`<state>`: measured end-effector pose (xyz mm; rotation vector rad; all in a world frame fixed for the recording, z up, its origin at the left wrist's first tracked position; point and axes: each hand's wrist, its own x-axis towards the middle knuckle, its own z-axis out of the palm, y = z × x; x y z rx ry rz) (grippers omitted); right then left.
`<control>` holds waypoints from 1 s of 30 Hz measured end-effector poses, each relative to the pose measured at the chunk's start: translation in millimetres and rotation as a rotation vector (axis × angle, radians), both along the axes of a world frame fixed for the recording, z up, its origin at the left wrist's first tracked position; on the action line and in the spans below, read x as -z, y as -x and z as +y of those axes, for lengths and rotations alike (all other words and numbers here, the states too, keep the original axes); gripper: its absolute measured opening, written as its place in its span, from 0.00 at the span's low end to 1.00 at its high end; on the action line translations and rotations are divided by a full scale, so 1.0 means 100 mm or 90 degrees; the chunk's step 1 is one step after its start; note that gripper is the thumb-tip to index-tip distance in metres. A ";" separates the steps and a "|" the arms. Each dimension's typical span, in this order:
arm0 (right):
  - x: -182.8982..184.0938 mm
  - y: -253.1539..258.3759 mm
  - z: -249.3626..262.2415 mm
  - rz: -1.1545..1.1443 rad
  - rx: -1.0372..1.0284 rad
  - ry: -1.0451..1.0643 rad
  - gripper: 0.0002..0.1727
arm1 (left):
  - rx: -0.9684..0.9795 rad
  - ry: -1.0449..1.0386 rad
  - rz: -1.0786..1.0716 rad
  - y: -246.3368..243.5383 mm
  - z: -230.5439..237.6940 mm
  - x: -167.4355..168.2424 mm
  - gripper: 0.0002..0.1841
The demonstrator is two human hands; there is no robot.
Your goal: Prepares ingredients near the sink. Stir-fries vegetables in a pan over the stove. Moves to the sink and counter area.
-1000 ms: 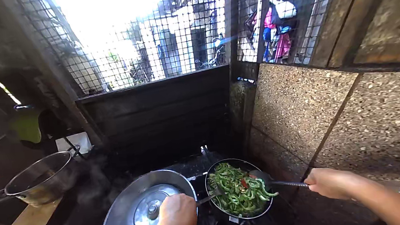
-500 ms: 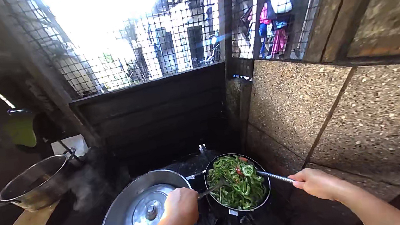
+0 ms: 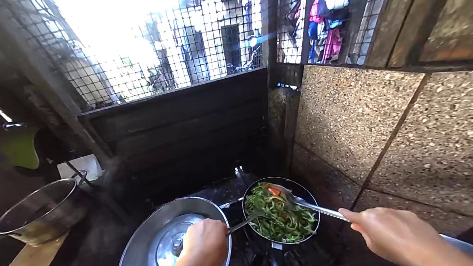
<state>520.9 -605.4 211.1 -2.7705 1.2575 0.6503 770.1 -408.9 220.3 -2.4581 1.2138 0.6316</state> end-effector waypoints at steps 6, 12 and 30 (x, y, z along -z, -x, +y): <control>-0.08 -0.02 0.12 -0.010 -0.057 0.094 0.24 | -0.007 -0.021 -0.014 0.03 0.16 -0.25 0.16; -0.12 -0.09 0.07 -0.006 -0.045 0.104 0.25 | -0.003 -0.024 -0.016 0.06 0.21 -0.32 0.16; 0.23 0.03 -1.10 0.068 0.095 -0.254 0.20 | 0.024 -0.066 0.011 0.09 -0.03 -0.27 0.18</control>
